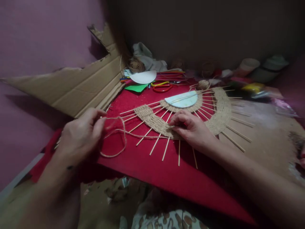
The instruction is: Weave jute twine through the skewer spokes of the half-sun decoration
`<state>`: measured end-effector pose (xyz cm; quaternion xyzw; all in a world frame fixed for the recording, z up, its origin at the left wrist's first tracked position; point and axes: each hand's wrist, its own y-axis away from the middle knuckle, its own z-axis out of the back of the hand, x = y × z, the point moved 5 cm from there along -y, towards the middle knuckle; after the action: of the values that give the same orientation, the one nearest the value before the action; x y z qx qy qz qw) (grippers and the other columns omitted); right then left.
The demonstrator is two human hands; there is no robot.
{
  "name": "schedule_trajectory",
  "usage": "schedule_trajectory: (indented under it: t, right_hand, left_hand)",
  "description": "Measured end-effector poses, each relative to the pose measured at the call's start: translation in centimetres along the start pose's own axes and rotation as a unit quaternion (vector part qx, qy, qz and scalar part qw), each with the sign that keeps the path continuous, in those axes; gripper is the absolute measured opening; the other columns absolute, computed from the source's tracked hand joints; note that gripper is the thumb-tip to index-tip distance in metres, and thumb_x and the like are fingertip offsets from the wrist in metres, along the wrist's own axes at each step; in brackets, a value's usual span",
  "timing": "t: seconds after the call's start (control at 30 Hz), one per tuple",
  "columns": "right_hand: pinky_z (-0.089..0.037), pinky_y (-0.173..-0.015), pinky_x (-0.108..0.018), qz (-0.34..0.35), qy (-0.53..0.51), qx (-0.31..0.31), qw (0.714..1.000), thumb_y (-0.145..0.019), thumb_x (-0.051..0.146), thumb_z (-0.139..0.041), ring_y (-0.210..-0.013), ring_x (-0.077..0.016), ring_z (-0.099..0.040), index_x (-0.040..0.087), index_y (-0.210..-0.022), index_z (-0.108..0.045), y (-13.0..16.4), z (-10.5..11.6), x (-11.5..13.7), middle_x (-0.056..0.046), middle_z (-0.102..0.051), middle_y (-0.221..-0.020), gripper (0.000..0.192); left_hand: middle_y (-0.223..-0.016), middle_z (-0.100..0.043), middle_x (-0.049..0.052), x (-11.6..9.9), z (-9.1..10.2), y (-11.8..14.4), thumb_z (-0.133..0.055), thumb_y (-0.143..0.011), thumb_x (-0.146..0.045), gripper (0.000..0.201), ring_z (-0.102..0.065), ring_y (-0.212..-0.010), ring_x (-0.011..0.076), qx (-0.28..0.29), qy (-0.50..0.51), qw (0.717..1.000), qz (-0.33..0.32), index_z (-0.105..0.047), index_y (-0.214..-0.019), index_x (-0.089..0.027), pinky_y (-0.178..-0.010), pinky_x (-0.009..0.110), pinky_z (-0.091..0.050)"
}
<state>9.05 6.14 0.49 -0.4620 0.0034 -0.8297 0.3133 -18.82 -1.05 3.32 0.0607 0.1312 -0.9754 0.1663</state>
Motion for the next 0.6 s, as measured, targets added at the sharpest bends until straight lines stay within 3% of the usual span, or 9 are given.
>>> schedule_trajectory:
  t: [0.13, 0.23, 0.3, 0.37, 0.47, 0.6]
  right_hand:
    - [-0.047, -0.076, -0.031, 0.009, 0.001, 0.005, 1.000, -0.077, 0.006, -0.056, -0.082, -0.0138, -0.058, 0.021, -0.074, -0.060, 0.1, 0.0, 0.2, -0.002, -0.059, -0.087, 0.015]
    - [-0.048, -0.079, -0.032, 0.018, 0.006, 0.014, 1.000, -0.077, 0.007, -0.056, -0.085, -0.0143, -0.058, 0.021, -0.074, -0.061, 0.2, -0.1, 0.3, -0.003, -0.061, -0.089, 0.015]
    - [-0.048, -0.080, -0.034, 0.018, 0.000, 0.016, 1.000, -0.078, 0.009, -0.056, -0.086, -0.0149, -0.059, 0.021, -0.074, -0.062, 0.2, -0.2, 0.2, -0.003, -0.062, -0.089, 0.014]
    - [-0.049, -0.082, -0.036, 0.010, -0.017, 0.006, 1.000, -0.078, 0.011, -0.056, -0.087, -0.0155, -0.060, 0.021, -0.075, -0.062, 0.2, 0.0, 0.1, -0.003, -0.063, -0.090, 0.012]
    - [-0.049, -0.084, -0.038, -0.006, -0.038, -0.025, 0.999, -0.080, 0.013, -0.056, -0.088, -0.0164, -0.061, 0.021, -0.075, -0.063, 0.1, 0.8, 0.0, -0.003, -0.065, -0.090, 0.012]
    - [-0.047, -0.088, -0.040, -0.009, -0.030, -0.032, 0.999, -0.079, 0.014, -0.056, -0.094, -0.0179, -0.060, 0.022, -0.074, -0.064, 0.2, 2.0, 0.1, -0.003, -0.066, -0.092, 0.012]
  left_hand:
    - [-0.095, -0.066, 0.011, 2.9, 0.4, -1.4, -0.034, -0.088, -0.039, 0.039, -0.063, -0.087, 0.0293, 0.027, -0.074, 0.996, 0.042, -0.058, -0.110, -0.019, -0.066, 0.037, -0.043]
    - [-0.096, -0.062, 0.011, 2.6, 0.8, -1.0, -0.027, -0.088, -0.034, 0.040, -0.061, -0.093, 0.0305, 0.003, -0.120, 0.992, 0.024, -0.057, -0.109, -0.018, -0.068, 0.040, -0.044]
    - [-0.107, -0.057, 0.009, 0.2, 1.7, 0.1, -0.026, -0.089, -0.026, 0.037, -0.054, -0.107, 0.0284, -0.097, -0.092, 0.990, -0.049, -0.056, -0.111, -0.019, -0.083, 0.041, -0.044]
    - [-0.110, -0.056, 0.008, -3.2, 1.5, 1.7, -0.030, -0.090, -0.023, 0.033, -0.048, -0.112, 0.0285, -0.110, -0.036, 0.978, -0.175, -0.056, -0.110, -0.017, -0.093, 0.045, -0.041]
    - [-0.108, -0.059, 0.010, -7.2, 0.3, 3.6, -0.042, -0.090, -0.023, 0.023, -0.048, -0.102, 0.0283, -0.063, 0.038, 0.949, -0.307, -0.061, -0.101, -0.017, -0.091, 0.048, -0.039]
    - [-0.100, -0.060, 0.009, -8.9, -1.8, 4.0, -0.044, -0.092, -0.026, 0.020, -0.049, -0.092, 0.0246, 0.026, 0.102, 0.930, -0.353, -0.062, -0.091, -0.018, -0.085, 0.045, -0.040]
